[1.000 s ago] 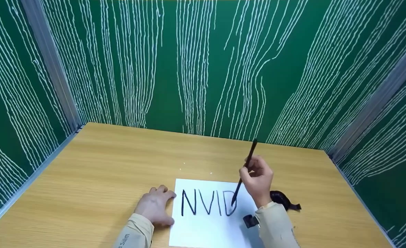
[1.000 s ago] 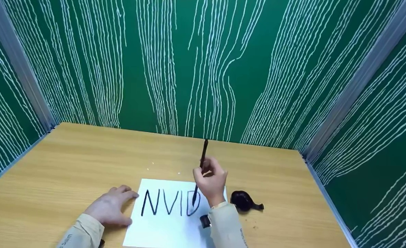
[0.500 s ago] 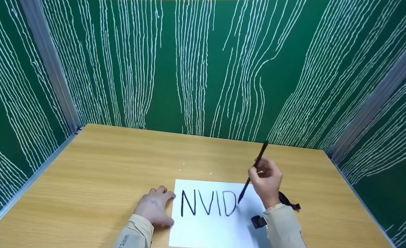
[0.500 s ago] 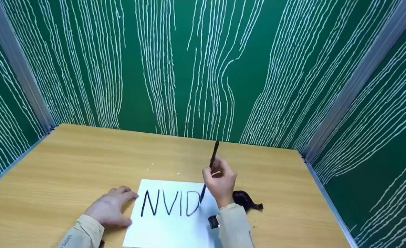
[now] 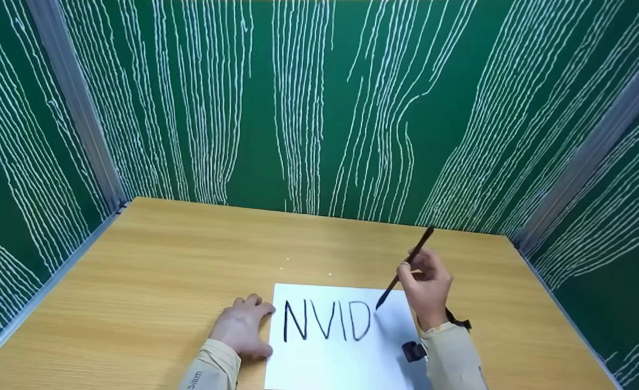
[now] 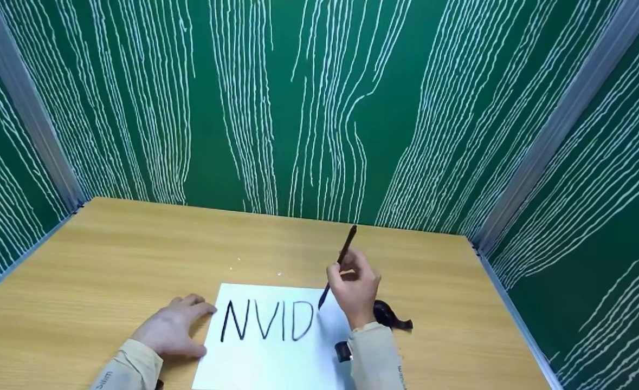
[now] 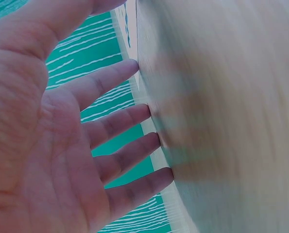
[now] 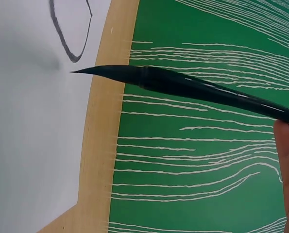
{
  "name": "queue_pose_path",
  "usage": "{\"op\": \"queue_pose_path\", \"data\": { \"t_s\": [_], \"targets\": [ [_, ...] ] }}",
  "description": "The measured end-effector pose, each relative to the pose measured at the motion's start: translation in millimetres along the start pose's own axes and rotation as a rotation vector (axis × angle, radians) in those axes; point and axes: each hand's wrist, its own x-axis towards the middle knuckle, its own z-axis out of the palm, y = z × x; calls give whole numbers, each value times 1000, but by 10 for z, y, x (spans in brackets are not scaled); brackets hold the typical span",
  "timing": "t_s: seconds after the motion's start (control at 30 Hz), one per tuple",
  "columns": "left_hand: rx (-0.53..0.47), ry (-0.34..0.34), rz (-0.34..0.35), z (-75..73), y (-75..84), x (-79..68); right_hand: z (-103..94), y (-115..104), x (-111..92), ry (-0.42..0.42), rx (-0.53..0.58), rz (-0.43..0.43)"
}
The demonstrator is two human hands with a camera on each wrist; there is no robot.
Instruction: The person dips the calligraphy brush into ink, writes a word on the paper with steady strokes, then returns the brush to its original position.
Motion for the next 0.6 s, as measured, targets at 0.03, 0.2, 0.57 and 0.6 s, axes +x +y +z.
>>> {"op": "queue_pose_path", "data": {
  "t_s": [0.03, 0.2, 0.57, 0.6],
  "targets": [
    [1, 3, 3, 0, -2, -4, 4, 0, -1, -3, -5, -5],
    [4, 14, 13, -2, -7, -12, 6, 6, -1, -12, -26, -4],
    [9, 32, 29, 5, -5, -8, 12, 46, -14, -14, -55, 17],
    [10, 30, 27, 6, -8, -6, 14, 49, -16, -15, -57, 20]
  ]
}}
